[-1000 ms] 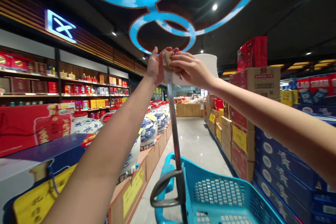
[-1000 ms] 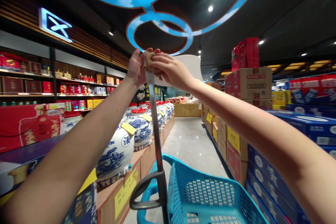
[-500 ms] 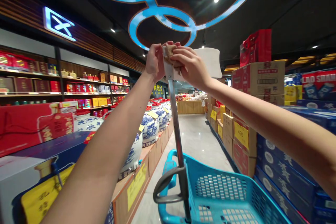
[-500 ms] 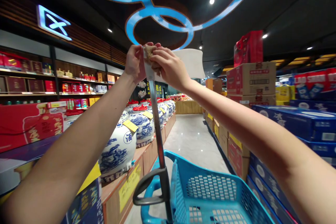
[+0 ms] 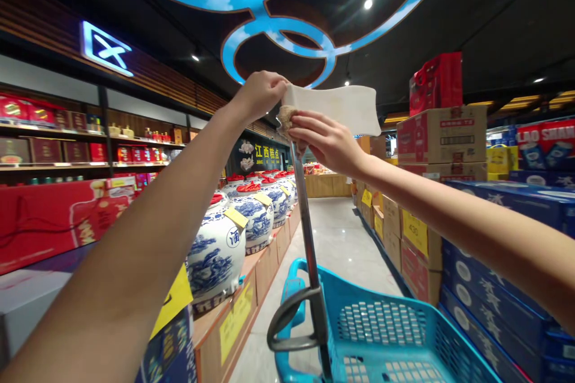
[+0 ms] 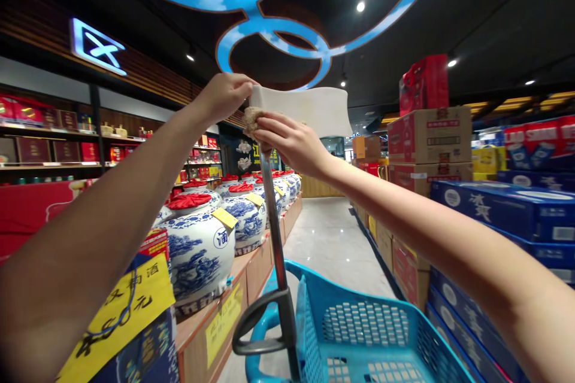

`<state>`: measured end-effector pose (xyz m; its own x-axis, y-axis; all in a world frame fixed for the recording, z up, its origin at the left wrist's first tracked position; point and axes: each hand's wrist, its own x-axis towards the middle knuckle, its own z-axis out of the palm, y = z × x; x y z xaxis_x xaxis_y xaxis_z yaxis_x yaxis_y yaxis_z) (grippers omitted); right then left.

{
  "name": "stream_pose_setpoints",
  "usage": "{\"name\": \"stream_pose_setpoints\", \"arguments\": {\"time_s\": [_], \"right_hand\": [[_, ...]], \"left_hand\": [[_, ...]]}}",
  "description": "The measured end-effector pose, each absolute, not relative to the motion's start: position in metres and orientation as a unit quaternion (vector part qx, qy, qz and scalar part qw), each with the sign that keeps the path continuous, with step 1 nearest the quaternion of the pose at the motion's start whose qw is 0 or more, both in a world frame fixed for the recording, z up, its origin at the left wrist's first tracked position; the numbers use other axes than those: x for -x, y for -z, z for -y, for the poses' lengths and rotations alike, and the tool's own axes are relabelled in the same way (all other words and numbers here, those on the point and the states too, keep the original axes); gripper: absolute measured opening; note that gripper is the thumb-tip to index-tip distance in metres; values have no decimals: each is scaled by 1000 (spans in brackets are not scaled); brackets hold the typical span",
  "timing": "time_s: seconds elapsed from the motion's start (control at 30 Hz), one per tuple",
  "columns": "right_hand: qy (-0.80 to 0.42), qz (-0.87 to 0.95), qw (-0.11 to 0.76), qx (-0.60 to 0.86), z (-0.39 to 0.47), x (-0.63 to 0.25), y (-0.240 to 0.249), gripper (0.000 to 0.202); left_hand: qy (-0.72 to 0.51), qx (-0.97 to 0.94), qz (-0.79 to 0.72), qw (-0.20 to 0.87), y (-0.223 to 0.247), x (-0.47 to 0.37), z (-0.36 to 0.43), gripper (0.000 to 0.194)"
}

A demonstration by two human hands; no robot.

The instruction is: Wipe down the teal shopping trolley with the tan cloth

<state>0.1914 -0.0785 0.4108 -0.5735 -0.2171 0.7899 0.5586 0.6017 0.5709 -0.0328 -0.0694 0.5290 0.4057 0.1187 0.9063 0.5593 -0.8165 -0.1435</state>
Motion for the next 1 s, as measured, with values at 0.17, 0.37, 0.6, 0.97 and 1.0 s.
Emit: {"name": "stream_pose_setpoints", "arguments": {"time_s": [0.17,0.37,0.6,0.97,1.0], "right_hand": [[430,726,517,144,75,-207,-419,54],[434,743,494,123,74,-190,-395,53],[408,713,545,167,73,-176,-398,51],[398,720,539,178,72,-176,-427,53],[400,723,534,176,73,-174,-422,56]], "left_hand": [[476,783,240,320,-513,32,76,34],[479,743,274,379,-501,24,71,42],[461,756,293,359,-503,27,80,43],[489,840,202,119,-529,45,65,15],[470,845,218,132,-531,47,66,17]]}}
